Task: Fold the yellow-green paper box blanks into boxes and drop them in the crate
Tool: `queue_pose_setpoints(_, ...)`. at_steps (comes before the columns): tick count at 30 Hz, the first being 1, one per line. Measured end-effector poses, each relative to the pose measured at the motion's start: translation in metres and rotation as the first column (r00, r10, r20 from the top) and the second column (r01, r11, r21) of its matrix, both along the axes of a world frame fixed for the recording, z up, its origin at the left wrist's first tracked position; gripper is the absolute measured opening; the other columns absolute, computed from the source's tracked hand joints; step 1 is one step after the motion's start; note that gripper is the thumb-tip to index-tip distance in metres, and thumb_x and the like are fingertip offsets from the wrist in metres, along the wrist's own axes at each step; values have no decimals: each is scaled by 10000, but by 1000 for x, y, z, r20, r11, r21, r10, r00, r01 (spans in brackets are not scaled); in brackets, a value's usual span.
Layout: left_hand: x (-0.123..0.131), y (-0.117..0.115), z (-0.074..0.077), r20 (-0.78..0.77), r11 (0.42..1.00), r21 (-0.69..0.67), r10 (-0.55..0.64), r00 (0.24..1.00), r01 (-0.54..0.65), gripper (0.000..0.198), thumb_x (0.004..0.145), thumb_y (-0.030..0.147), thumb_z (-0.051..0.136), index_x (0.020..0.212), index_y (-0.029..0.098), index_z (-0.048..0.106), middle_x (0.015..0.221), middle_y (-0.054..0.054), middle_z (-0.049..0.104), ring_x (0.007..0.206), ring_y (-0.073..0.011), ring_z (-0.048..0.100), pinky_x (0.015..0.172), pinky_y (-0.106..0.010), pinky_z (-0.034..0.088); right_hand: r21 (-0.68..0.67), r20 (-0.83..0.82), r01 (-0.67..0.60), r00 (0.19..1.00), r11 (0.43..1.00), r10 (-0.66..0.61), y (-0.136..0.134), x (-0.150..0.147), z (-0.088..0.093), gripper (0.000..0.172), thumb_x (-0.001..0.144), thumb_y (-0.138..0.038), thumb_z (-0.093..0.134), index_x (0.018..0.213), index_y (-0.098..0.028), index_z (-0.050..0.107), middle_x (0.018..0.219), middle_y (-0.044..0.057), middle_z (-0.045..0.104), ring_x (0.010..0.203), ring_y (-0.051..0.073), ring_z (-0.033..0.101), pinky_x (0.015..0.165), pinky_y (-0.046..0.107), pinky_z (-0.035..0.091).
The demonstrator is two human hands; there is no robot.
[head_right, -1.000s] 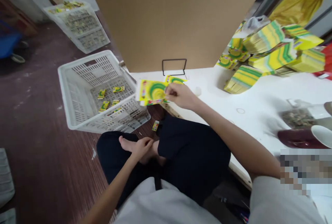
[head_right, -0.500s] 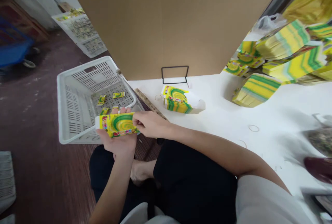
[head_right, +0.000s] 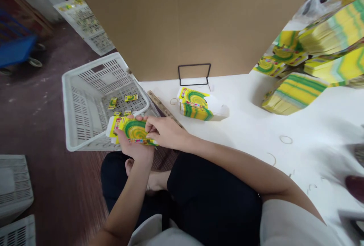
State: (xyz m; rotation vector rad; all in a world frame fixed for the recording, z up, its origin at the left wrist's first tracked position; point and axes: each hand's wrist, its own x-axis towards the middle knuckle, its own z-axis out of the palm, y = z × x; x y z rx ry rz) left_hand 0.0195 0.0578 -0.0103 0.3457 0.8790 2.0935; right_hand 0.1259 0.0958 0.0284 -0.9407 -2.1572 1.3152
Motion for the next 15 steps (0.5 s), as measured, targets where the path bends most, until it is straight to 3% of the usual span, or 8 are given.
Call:
queue_pose_setpoints(7, -2, -11, 12, -28, 998, -44, -35, 999, 34, 489, 920, 708, 494, 894, 227, 580, 788, -3, 573, 719, -139, 592, 722, -248, 524, -225, 27, -18, 999, 974, 24, -23, -6, 31, 296, 758, -131, 802, 936, -191, 573, 827, -38, 640, 755, 112, 612, 745, 250, 467)
queue_pose_setpoints(11, -5, -16, 9, -50, 999, 23, -31, 998, 32, 532, 905, 753, 504, 862, 227, 575, 708, 16, 549, 622, -116, 558, 618, -220, 501, -150, 184, 15, 983, 989, 13, -36, -11, 42, 370, 768, -197, 816, 1054, -202, 582, 989, 22, 662, 841, 159, 625, 764, 290, 456)
queue_pose_setpoints(13, -9, -17, 4, -80, 999, 20, -26, 996, 28, 608, 900, 810, 431, 865, 225, 593, 724, -7, 585, 700, -146, 615, 666, -247, 529, -122, 219, 29, 976, 992, -1, -38, -13, 43, 489, 737, -218, 847, 1136, -200, 564, 1042, 41, 661, 872, 177, 629, 769, 296, 452)
queue_pose_setpoints(15, -15, -18, 1, -143, 996, -25, -94, 985, 91, 728, 868, 886, 314, 918, 230, 625, 825, -54, 652, 876, -208, 670, 757, -305, 560, -106, 190, 24, 982, 994, -3, -34, -12, 40, 556, 720, -214, 858, 1183, -192, 551, 1043, 37, 661, 879, 176, 629, 777, 291, 450)
